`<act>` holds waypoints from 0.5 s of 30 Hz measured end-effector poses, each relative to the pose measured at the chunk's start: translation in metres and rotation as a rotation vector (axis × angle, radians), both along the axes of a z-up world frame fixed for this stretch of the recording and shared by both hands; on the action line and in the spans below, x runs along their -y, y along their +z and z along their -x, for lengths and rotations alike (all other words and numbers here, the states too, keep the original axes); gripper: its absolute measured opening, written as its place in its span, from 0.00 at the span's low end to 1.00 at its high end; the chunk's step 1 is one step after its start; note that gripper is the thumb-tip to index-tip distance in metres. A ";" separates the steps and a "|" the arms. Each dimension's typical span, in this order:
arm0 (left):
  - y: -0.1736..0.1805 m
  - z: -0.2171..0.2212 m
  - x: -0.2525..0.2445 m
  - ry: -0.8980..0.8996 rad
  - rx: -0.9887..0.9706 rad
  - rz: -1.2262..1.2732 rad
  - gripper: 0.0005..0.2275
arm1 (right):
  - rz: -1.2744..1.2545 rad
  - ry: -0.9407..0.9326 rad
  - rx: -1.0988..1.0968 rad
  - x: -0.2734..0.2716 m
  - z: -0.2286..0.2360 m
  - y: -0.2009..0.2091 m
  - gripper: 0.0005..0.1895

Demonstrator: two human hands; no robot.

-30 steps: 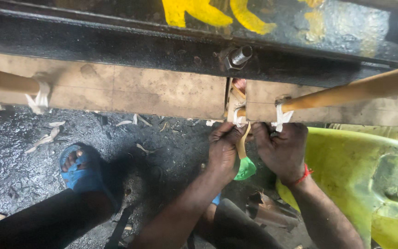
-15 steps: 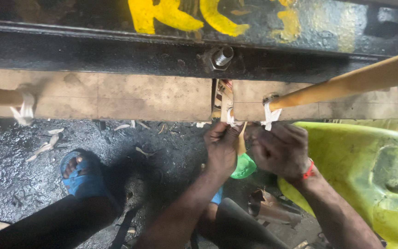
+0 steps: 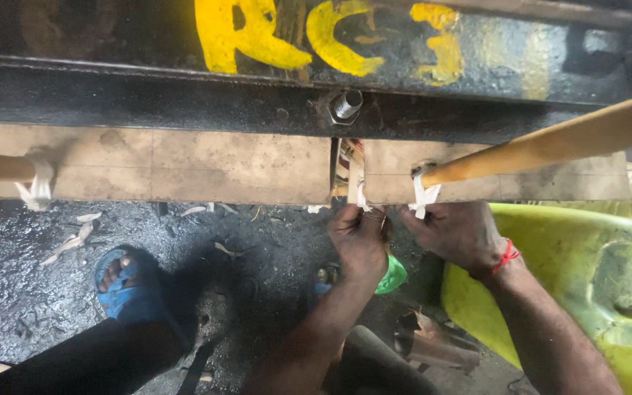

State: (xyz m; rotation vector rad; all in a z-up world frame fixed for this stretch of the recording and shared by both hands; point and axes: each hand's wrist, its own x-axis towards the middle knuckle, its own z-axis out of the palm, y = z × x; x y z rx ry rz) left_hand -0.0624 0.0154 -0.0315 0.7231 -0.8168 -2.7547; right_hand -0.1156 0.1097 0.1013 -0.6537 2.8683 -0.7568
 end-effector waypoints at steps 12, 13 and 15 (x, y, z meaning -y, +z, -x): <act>0.068 -0.015 0.007 -0.148 0.092 0.057 0.06 | -0.043 0.175 -0.209 -0.032 -0.001 0.004 0.07; 0.076 -0.018 0.004 -0.145 0.081 0.134 0.05 | -0.036 0.225 -0.198 -0.038 0.000 0.007 0.03; 0.091 -0.024 0.002 -0.187 0.108 0.246 0.04 | -0.012 0.316 -0.285 -0.046 0.002 0.013 0.03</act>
